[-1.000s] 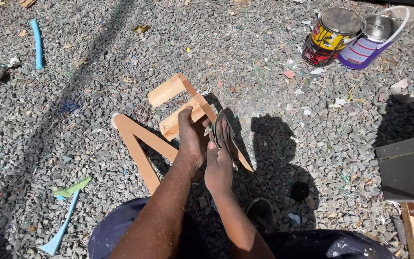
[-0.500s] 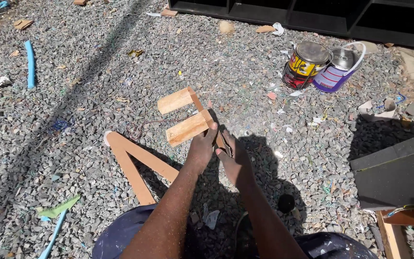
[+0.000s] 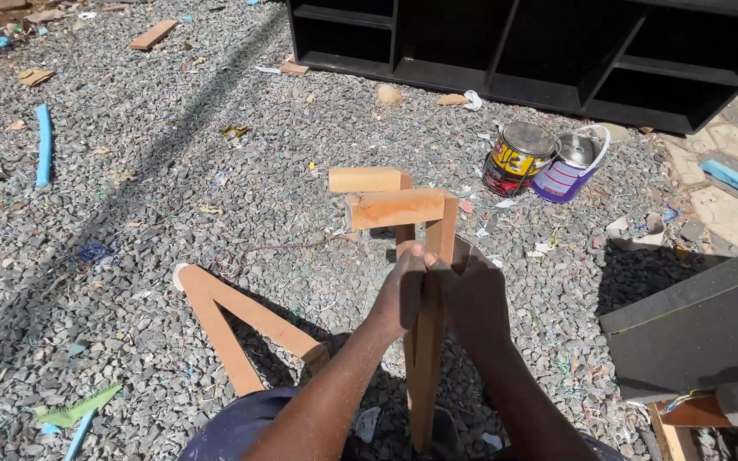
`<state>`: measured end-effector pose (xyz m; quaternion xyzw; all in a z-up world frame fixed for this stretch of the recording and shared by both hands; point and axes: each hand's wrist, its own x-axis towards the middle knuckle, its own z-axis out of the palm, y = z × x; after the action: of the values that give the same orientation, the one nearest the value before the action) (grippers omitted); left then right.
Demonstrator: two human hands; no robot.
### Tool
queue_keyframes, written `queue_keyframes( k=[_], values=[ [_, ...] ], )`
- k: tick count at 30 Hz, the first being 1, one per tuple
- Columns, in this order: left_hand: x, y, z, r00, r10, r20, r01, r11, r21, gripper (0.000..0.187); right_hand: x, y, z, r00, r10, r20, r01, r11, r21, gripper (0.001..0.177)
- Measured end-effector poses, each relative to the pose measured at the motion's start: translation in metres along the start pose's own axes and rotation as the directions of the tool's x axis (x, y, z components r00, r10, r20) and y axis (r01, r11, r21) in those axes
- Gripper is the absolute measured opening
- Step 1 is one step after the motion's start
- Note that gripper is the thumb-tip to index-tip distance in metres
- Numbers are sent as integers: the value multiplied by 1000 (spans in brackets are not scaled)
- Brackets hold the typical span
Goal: The person sits on a gravel surface and sands a light brown wooden piece using a sanding block. They hold the wood with one hand and rub the sanding block along the edges and surfaces, turning the piece to access different sides.
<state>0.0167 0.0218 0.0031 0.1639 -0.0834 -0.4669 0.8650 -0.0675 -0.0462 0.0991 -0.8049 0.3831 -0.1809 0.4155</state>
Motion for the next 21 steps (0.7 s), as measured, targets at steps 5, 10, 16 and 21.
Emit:
queue_keyframes(
  k=[5, 10, 16, 21],
  values=[
    [-13, 28, 35, 966, 150, -210, -8, 830, 558, 71, 23, 45, -7, 991, -85, 105, 79, 995, 54, 49],
    [-15, 36, 50, 931, 121, -345, 158, 717, 679, 96, -8, 7, -20, 854, -493, 167, 488, 870, 71, 51],
    [40, 8, -29, 934, -144, -328, 171, 984, 55, 76, -40, 29, 26, 501, -758, 417, 864, 414, -286, 85],
    [11, 8, 5, 914, 61, -401, 131, 891, 435, 68, 70, 38, 68, 608, -787, -103, 536, 504, -677, 78]
  ],
)
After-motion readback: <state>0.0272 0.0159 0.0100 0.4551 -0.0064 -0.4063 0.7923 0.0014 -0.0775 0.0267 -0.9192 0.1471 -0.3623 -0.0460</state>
